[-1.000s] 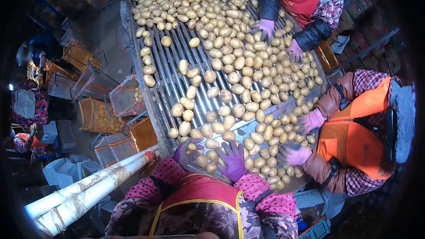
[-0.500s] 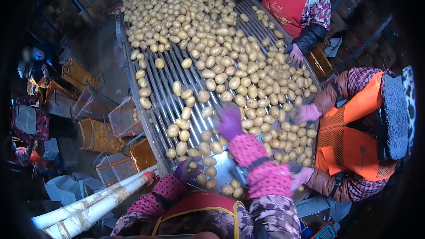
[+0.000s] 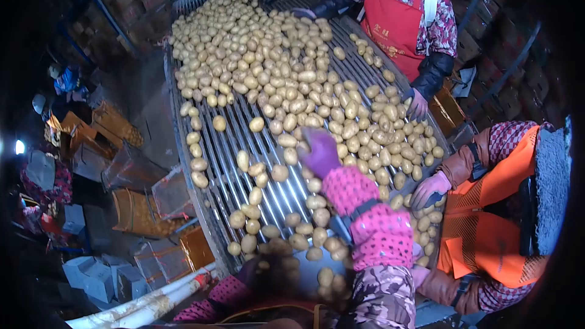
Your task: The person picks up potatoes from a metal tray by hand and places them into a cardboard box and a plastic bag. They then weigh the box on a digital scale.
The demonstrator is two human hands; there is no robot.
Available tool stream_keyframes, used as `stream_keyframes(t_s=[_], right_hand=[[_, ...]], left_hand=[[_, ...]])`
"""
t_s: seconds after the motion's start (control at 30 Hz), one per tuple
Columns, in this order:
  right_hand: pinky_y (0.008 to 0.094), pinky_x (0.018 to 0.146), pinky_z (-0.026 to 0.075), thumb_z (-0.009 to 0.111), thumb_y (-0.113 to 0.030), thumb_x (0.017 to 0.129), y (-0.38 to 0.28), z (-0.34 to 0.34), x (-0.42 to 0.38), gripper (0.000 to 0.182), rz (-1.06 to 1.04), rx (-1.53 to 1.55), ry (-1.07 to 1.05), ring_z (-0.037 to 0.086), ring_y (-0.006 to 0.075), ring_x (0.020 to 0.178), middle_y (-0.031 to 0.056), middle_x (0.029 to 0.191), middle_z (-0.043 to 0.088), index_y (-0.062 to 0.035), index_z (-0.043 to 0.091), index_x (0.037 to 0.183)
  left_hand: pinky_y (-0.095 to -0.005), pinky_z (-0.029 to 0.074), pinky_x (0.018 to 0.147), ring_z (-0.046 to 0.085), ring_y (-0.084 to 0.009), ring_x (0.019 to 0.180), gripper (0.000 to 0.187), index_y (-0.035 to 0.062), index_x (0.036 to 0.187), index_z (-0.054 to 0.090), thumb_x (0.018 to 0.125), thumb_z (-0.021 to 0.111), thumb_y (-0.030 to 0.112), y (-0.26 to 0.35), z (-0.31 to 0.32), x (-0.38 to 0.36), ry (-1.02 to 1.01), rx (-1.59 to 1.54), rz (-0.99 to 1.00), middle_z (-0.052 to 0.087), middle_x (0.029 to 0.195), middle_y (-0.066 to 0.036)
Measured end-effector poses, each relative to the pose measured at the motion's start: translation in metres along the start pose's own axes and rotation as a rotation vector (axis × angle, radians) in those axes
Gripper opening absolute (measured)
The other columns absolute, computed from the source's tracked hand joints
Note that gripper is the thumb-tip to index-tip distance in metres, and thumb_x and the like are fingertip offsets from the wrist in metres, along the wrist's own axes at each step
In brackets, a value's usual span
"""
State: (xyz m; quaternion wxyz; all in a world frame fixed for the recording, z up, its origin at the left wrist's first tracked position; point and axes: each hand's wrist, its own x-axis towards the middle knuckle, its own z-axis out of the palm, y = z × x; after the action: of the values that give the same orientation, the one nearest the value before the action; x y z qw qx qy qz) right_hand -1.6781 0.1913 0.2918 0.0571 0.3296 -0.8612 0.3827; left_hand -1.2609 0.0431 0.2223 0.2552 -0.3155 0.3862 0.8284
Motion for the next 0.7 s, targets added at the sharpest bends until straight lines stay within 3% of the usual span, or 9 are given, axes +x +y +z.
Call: stream_keyframes(t_s=[0.03,0.1,0.2,0.3,0.37,0.43,0.5,0.6,0.7], right_hand=[[0.0531,0.107,0.049,0.080,-0.038,0.083,0.030,0.011,0.024,0.063,-0.054,-0.148,0.097,0.066,0.0396,0.119,0.0198,0.127,0.071,-0.0121,0.068,0.140],[0.0586,0.116,0.040,0.081,-0.048,0.078,0.064,0.027,0.050,0.073,0.088,-0.478,0.155,0.060,0.0402,0.129,0.0174,0.137,0.067,-0.0145,0.065,0.141],[0.0590,0.117,0.038,0.081,-0.054,0.076,0.057,0.047,0.031,0.078,0.186,-0.259,0.047,0.058,0.0407,0.130,0.0146,0.140,0.065,-0.0169,0.063,0.142],[0.0522,0.114,0.041,0.080,-0.047,0.079,0.007,0.014,-0.005,0.070,0.214,-0.197,-0.356,0.059,0.0392,0.127,0.0116,0.135,0.066,-0.0177,0.065,0.140],[0.0520,0.111,0.042,0.082,-0.044,0.078,0.002,0.020,-0.064,0.068,0.010,-0.152,-0.016,0.059,0.0388,0.126,0.0107,0.133,0.066,-0.0173,0.066,0.139],[0.0512,0.114,0.041,0.085,-0.045,0.077,-0.028,0.001,-0.106,0.071,0.044,-0.111,-0.258,0.057,0.0385,0.129,0.0106,0.137,0.065,-0.0160,0.066,0.140],[0.0545,0.105,0.048,0.088,-0.042,0.076,-0.060,-0.001,-0.144,0.067,-0.287,-0.135,-0.159,0.062,0.0402,0.115,0.0155,0.128,0.066,-0.0151,0.069,0.134],[0.0466,0.104,0.052,0.083,-0.034,0.087,-0.043,-0.013,-0.168,0.056,0.138,0.420,-0.206,0.067,0.0323,0.114,0.0164,0.125,0.069,-0.0075,0.068,0.133],[0.0434,0.098,0.054,0.080,-0.026,0.090,-0.013,-0.065,-0.159,0.047,0.273,0.150,0.061,0.067,0.0307,0.113,0.0170,0.120,0.071,-0.0026,0.069,0.130]], left_hand=[[-0.0320,0.054,0.094,0.066,-0.0218,0.114,0.040,0.0012,0.138,0.059,0.110,0.046,0.026,-0.010,-0.019,0.007,-0.113,0.416,0.231,0.068,0.126,-0.010],[-0.0291,0.055,0.092,0.067,-0.0190,0.111,0.039,0.0007,0.134,0.062,0.113,0.041,0.025,-0.007,-0.023,0.008,-0.043,0.293,0.141,0.069,0.126,-0.009],[-0.0282,0.055,0.091,0.068,-0.0173,0.110,0.044,0.0000,0.136,0.062,0.115,0.037,0.029,0.005,-0.011,0.001,0.160,0.124,0.004,0.069,0.128,-0.010],[-0.0281,0.056,0.091,0.068,-0.0190,0.111,0.049,-0.0012,0.143,0.058,0.117,0.035,0.033,0.011,-0.003,-0.003,0.014,0.002,-0.015,0.069,0.130,-0.010],[-0.0365,0.057,0.099,0.068,-0.0270,0.115,0.057,-0.0043,0.148,0.054,0.115,0.041,0.040,0.000,-0.009,0.007,-0.058,-0.215,-0.060,0.069,0.130,-0.017],[-0.0427,0.057,0.103,0.069,-0.0317,0.115,0.059,-0.0062,0.146,0.054,0.114,0.044,0.043,0.005,-0.002,0.007,-0.037,-0.316,-0.108,0.069,0.129,-0.021],[-0.0505,0.057,0.102,0.071,-0.0366,0.108,0.057,-0.0094,0.142,0.056,0.113,0.045,0.038,0.003,0.009,0.008,0.007,-0.286,-0.020,0.071,0.120,-0.023],[-0.0472,0.059,0.098,0.071,-0.0351,0.106,0.057,-0.0061,0.141,0.057,0.112,0.047,0.042,-0.002,0.000,0.014,-0.052,-0.293,-0.016,0.071,0.120,-0.023],[-0.0411,0.058,0.094,0.069,-0.0302,0.106,0.063,-0.0046,0.145,0.054,0.110,0.052,0.047,0.001,0.003,0.015,-0.039,-0.188,0.004,0.070,0.127,-0.023]])
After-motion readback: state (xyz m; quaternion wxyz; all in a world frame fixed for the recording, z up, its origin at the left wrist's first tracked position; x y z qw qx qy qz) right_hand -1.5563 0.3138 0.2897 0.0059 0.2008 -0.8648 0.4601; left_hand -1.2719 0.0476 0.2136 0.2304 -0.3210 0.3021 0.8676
